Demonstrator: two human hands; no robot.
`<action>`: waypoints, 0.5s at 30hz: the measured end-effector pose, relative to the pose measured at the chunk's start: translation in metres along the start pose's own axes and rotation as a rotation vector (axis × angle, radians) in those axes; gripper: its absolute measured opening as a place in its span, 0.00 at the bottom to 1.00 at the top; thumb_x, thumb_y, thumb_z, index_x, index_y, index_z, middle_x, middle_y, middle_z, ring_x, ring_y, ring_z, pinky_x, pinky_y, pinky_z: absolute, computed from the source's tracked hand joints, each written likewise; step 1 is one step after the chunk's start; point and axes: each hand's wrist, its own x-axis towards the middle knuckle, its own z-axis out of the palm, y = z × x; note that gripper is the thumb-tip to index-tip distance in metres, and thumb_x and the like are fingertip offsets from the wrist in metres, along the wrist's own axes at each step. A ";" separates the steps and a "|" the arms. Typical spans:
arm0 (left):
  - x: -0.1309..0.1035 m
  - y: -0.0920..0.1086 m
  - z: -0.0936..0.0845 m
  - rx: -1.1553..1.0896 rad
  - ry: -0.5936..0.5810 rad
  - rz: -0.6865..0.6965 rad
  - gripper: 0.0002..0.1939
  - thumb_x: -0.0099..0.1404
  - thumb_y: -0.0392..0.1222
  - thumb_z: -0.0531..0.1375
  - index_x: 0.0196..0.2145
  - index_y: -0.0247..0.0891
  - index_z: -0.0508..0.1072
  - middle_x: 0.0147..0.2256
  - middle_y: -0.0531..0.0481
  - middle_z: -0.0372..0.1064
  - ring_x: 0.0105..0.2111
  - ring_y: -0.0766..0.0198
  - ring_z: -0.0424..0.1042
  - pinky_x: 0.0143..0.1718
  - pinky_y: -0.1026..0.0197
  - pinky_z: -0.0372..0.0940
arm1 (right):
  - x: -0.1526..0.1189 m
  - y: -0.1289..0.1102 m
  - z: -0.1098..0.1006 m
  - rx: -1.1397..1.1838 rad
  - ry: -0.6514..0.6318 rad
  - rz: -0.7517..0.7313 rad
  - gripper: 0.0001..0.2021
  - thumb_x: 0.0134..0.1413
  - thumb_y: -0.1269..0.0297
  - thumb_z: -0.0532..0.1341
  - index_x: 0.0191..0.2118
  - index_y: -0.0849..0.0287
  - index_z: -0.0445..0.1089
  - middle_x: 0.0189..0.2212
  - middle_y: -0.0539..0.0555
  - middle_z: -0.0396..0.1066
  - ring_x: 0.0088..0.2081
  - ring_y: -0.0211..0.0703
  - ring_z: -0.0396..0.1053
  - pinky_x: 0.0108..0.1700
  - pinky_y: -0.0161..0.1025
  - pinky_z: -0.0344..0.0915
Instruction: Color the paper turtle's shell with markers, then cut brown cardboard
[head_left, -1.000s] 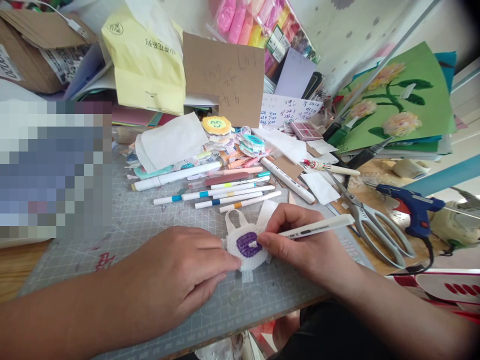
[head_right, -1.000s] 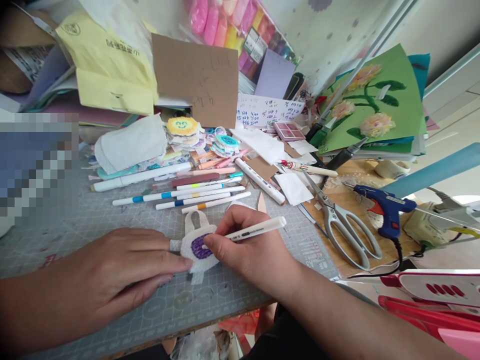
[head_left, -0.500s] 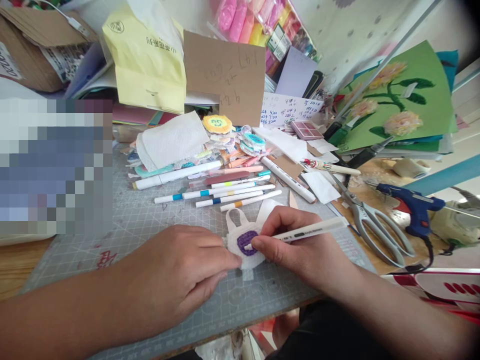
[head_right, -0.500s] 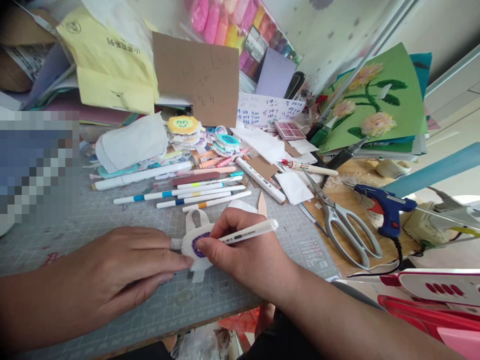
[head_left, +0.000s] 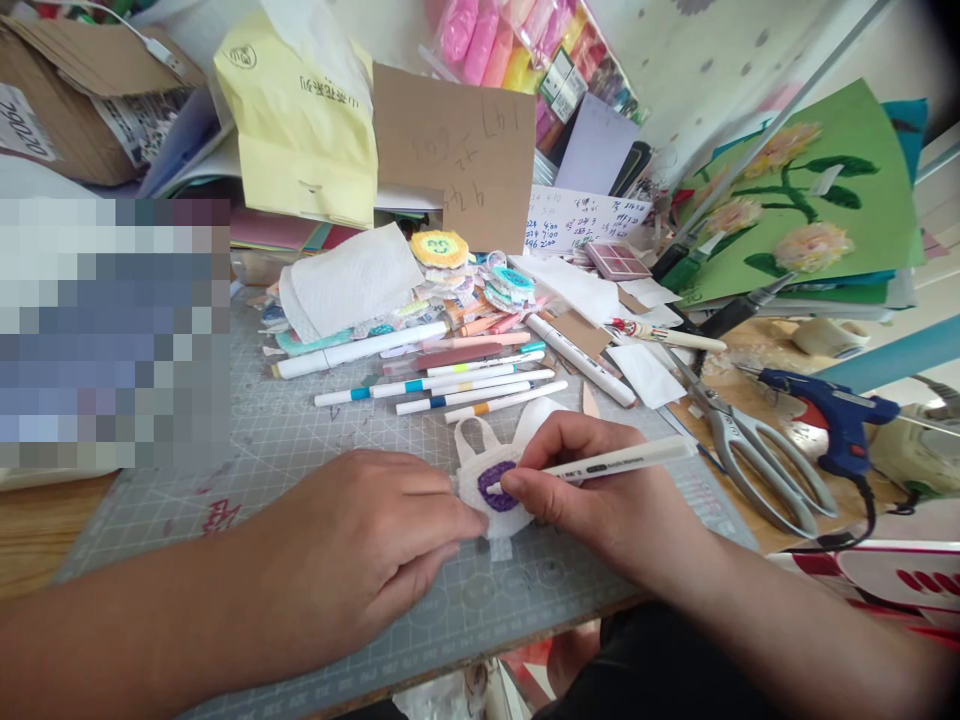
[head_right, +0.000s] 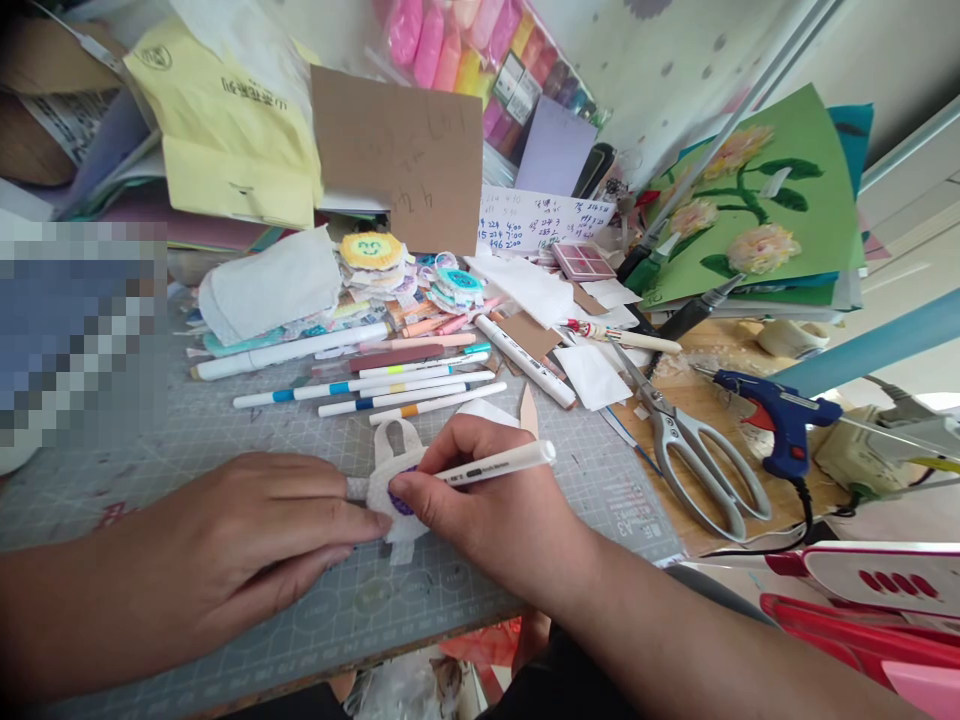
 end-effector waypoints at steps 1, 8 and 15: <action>0.000 0.000 0.000 0.009 -0.003 -0.002 0.13 0.65 0.32 0.53 0.42 0.41 0.74 0.34 0.54 0.75 0.31 0.63 0.73 0.33 0.62 0.58 | 0.000 0.000 0.000 -0.018 0.015 -0.003 0.09 0.43 0.64 0.67 0.21 0.59 0.67 0.17 0.48 0.68 0.19 0.33 0.61 0.19 0.30 0.55; 0.000 -0.001 0.000 -0.012 0.000 0.001 0.13 0.65 0.32 0.54 0.43 0.41 0.75 0.35 0.52 0.75 0.32 0.61 0.73 0.33 0.62 0.59 | 0.005 0.010 -0.007 0.062 0.068 -0.035 0.11 0.46 0.63 0.68 0.22 0.60 0.67 0.17 0.47 0.68 0.19 0.32 0.61 0.21 0.29 0.58; 0.002 0.000 0.000 -0.032 -0.011 -0.007 0.13 0.65 0.32 0.54 0.42 0.41 0.75 0.33 0.52 0.74 0.31 0.62 0.71 0.32 0.62 0.58 | 0.005 0.011 -0.007 0.084 0.083 -0.029 0.11 0.47 0.62 0.68 0.23 0.60 0.67 0.17 0.46 0.67 0.20 0.32 0.61 0.22 0.28 0.58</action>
